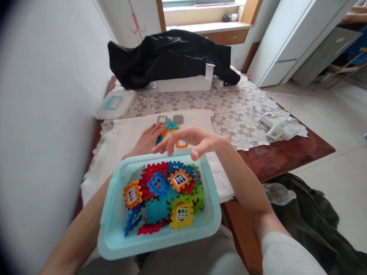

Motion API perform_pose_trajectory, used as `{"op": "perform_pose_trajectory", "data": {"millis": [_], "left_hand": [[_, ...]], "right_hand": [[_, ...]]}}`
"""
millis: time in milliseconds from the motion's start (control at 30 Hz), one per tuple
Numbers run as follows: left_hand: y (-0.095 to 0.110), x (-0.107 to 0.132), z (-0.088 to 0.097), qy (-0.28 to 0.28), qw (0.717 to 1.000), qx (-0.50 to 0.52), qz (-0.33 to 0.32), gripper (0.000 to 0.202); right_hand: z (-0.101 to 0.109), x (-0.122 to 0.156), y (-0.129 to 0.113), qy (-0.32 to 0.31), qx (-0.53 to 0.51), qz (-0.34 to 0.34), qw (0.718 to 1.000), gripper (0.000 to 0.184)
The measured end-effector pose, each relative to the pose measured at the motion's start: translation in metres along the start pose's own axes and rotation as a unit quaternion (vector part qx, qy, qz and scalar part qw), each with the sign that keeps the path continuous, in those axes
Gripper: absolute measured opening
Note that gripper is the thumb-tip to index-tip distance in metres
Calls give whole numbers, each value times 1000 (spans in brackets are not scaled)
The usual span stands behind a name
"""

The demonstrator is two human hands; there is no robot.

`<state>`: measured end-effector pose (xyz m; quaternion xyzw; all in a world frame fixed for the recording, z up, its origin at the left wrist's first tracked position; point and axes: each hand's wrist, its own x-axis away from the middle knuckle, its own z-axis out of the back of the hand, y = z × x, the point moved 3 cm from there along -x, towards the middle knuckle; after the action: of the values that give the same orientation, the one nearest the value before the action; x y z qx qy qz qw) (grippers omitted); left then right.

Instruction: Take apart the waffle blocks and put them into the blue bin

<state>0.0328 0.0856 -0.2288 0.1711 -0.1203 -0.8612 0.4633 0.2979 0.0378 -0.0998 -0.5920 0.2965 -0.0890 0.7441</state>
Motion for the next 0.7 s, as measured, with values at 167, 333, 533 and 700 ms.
{"op": "perform_pose_trajectory", "data": {"millis": [167,333,533,700], "left_hand": [[1,1,9,24,1000,0,6,97],[3,1,15,43,997,63,-2,78],[0,1,14,69,989,128,-6,64],[2,0,17,80,986,148,-4,57]], "right_hand": [[34,2,50,229,141,-70,961,56],[54,16,79,239,400,-218,858,56],[45,30,84,130,429,-336,828,91],[38,25,90,110,459,-336,815,81]]}}
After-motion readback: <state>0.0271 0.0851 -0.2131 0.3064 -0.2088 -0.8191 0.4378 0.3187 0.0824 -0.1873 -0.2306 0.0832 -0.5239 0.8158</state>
